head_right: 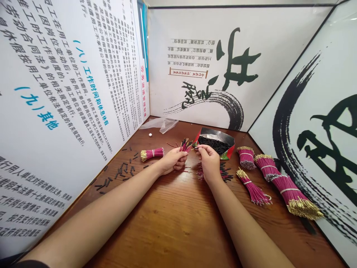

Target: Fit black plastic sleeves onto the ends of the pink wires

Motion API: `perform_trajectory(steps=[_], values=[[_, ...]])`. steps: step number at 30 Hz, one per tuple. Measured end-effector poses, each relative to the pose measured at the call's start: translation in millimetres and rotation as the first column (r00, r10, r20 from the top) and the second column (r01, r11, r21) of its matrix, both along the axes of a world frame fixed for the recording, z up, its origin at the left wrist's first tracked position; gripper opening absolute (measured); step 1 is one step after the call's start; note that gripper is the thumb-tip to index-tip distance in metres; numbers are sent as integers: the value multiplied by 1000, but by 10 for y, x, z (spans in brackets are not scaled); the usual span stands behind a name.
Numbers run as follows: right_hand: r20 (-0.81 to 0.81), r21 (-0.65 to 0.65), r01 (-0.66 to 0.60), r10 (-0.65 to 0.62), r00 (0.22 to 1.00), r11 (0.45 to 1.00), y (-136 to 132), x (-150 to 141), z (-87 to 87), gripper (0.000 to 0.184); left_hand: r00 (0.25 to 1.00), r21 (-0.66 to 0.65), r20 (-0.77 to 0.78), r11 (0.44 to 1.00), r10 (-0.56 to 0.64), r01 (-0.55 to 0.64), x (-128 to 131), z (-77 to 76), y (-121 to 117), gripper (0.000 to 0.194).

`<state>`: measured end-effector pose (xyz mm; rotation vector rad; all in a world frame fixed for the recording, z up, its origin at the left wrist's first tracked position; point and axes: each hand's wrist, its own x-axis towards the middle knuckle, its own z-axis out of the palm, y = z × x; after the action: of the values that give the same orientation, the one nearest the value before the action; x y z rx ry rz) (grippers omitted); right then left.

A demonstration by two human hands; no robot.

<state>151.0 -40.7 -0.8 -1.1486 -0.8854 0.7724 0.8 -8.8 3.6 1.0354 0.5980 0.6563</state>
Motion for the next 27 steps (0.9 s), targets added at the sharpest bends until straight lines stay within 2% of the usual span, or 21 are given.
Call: perform_trajectory(steps=[5, 10, 19, 27], values=[[62, 20, 13, -14, 998, 1000, 2, 10, -21, 12, 999, -18, 34, 1000, 7, -7, -10, 30, -8, 22], [204, 34, 19, -26, 979, 999, -21, -18, -33, 20, 999, -10, 39, 1000, 12, -11, -9, 34, -14, 23], [141, 85, 16, -28, 990, 996, -88, -220, 4, 33, 998, -11, 55, 1000, 15, -14, -18, 46, -14, 19], [216, 105, -33, 10, 976, 994, -121, -277, -46, 35, 990, -22, 129, 999, 53, -50, -36, 22, 9, 22]])
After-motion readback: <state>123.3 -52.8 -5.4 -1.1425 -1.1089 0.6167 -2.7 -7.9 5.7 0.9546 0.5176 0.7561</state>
